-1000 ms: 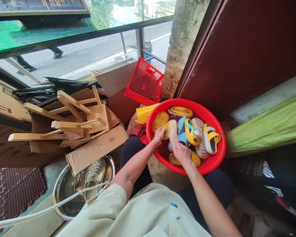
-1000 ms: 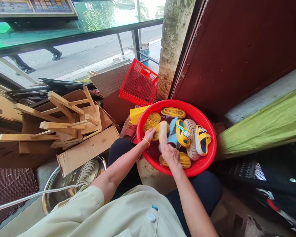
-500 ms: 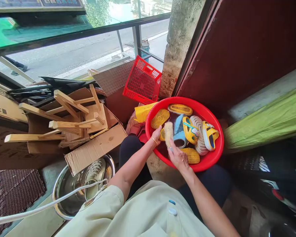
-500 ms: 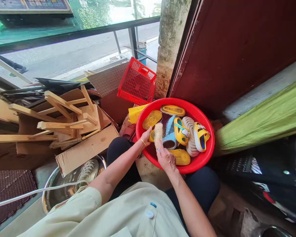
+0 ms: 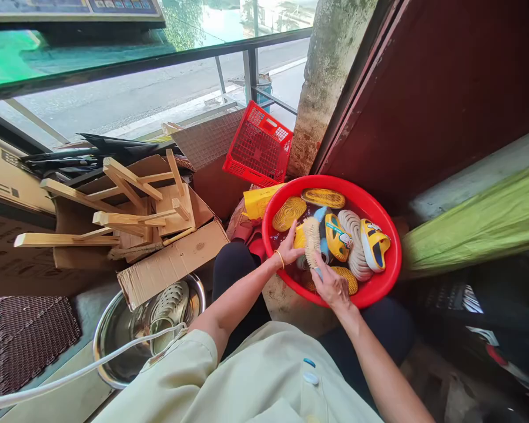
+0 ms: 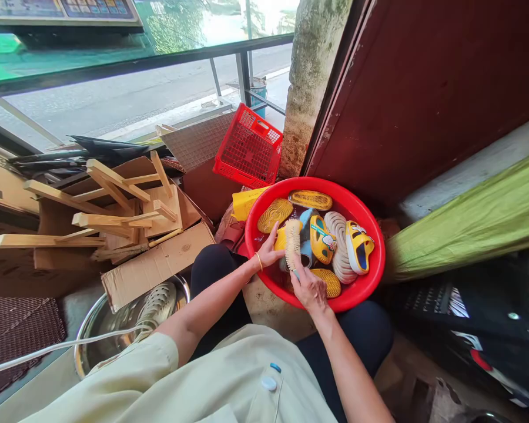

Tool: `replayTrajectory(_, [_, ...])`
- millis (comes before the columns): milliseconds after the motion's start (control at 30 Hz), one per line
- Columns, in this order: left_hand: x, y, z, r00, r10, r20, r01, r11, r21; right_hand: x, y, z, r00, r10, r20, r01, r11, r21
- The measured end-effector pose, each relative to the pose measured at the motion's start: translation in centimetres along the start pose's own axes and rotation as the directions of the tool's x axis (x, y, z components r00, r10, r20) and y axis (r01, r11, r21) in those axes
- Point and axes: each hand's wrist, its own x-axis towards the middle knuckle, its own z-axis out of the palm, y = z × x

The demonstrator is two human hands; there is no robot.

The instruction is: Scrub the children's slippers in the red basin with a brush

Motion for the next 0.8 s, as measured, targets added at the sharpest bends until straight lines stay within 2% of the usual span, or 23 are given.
replayTrajectory(67, [-0.5,0.3,0.2,0.996,0.048,0.072,-0.054,0.995,0.086,0.4,0.8,0.0,0.998,0.058,-0.018,-0.059,0.997,-0.045])
replayTrajectory(133, [-1.1,1.0,0.1,0.987,0.068,0.143,-0.096,0.976,0.193,1.8,2.2,-0.4,0.979,0.194,-0.066,-0.198,0.979,-0.056])
replayTrajectory(233, [-1.9,2.2,0.1,0.978,0.016,0.209,-0.101,0.911,0.401,3.6,4.1,-0.8,0.953,0.287,-0.097,-0.286,0.958,0.018])
replayTrajectory(300, [-2.2,2.9,0.4,0.96,-0.023,0.278,-0.141,0.82,0.555,3.6,4.6,-0.6,0.955,0.268,-0.125,-0.255,0.961,0.108])
replayTrajectory(367, [-2.3,3.4,0.9,0.917,-0.035,0.397,-0.262,0.697,0.667,2.8,4.6,-0.1,0.949,0.255,-0.186,-0.218,0.955,0.199])
replayTrajectory(433, [-2.4,3.8,1.5,0.861,-0.044,0.506,-0.392,0.578,0.716,1.8,4.5,0.4,0.926,0.277,-0.258,-0.213,0.945,0.25])
replayTrajectory(500, [-2.5,3.9,1.8,0.829,-0.057,0.556,-0.46,0.494,0.737,0.9,4.4,0.8,0.909,0.295,-0.294,-0.225,0.942,0.249])
replayTrajectory(567, [-2.6,3.9,2.0,0.82,-0.065,0.569,-0.486,0.447,0.751,0.4,4.3,0.7,0.926,0.267,-0.267,-0.213,0.953,0.214])
replayTrajectory(700, [-2.7,3.9,1.9,0.819,-0.05,0.572,-0.506,0.406,0.761,-0.4,4.7,-0.6,0.989,0.113,-0.095,-0.095,0.981,0.17])
replayTrajectory(800, [-2.7,3.8,1.9,0.826,-0.014,0.563,-0.51,0.407,0.758,0.0,5.5,-2.2,1.0,-0.005,0.018,0.002,0.989,0.146])
